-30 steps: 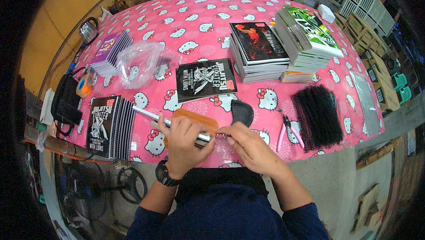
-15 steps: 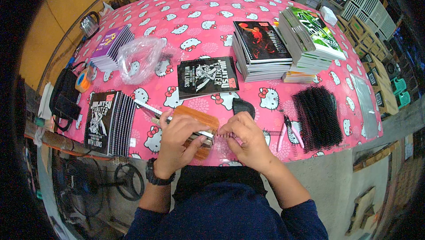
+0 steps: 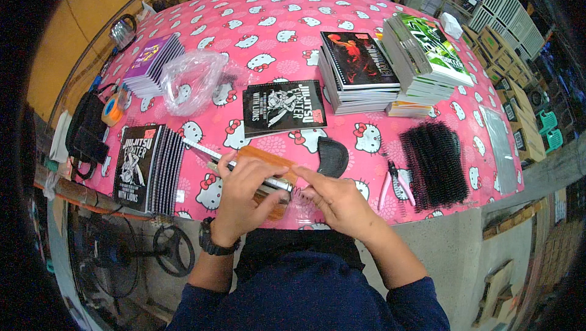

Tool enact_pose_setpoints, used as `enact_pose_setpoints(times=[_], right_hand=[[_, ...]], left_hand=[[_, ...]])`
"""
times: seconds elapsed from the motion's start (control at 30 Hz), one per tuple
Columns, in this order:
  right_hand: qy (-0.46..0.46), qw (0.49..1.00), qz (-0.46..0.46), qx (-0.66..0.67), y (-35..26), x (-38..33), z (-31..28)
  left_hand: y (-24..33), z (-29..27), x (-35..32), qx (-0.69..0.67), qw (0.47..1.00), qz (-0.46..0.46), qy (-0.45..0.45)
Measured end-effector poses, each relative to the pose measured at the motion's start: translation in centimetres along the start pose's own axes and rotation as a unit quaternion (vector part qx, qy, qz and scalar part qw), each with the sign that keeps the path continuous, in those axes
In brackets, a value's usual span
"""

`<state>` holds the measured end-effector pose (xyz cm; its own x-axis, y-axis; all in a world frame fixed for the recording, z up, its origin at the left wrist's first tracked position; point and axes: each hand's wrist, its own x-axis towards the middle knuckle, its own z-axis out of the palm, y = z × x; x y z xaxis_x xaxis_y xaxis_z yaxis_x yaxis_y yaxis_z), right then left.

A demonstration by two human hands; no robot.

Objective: The person assembles spiral-bound books by inserting a plastic spiral coil through pre-punched holes in the book covers and pages and then manually crimping the ends of the coil.

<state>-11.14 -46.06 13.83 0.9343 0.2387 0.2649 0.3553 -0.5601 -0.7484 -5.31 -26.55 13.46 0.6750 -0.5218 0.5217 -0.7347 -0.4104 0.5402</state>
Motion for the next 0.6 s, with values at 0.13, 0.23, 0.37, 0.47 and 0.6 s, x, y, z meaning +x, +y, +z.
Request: enact_pose_setpoints(times=[0.13,0.23,0.37,0.47,0.6], right_hand=[[-0.042,0.976,0.174,0.126,0.6,0.7,-1.1],[-0.031,0.991,0.123,0.035,7.0,0.7,-2.9],[-0.13,0.976,0.018,-0.175,11.4,1.4,-1.9],[-0.153,0.967,0.011,-0.206,12.0,2.0,-1.7],[-0.124,0.966,0.09,-0.207,10.7,3.0,-1.1]], left_hand=[[-0.3,-0.3,-0.1,0.035,0.996,0.022,-0.083],[-1.0,0.3,0.0,0.09,0.989,0.028,-0.114],[-0.8,0.2,0.3,0.024,0.997,0.067,-0.018],[-1.8,-0.1,-0.2,0.086,0.989,0.062,-0.103],[-0.7,-0.2,0.7,0.002,0.998,0.055,-0.022]])
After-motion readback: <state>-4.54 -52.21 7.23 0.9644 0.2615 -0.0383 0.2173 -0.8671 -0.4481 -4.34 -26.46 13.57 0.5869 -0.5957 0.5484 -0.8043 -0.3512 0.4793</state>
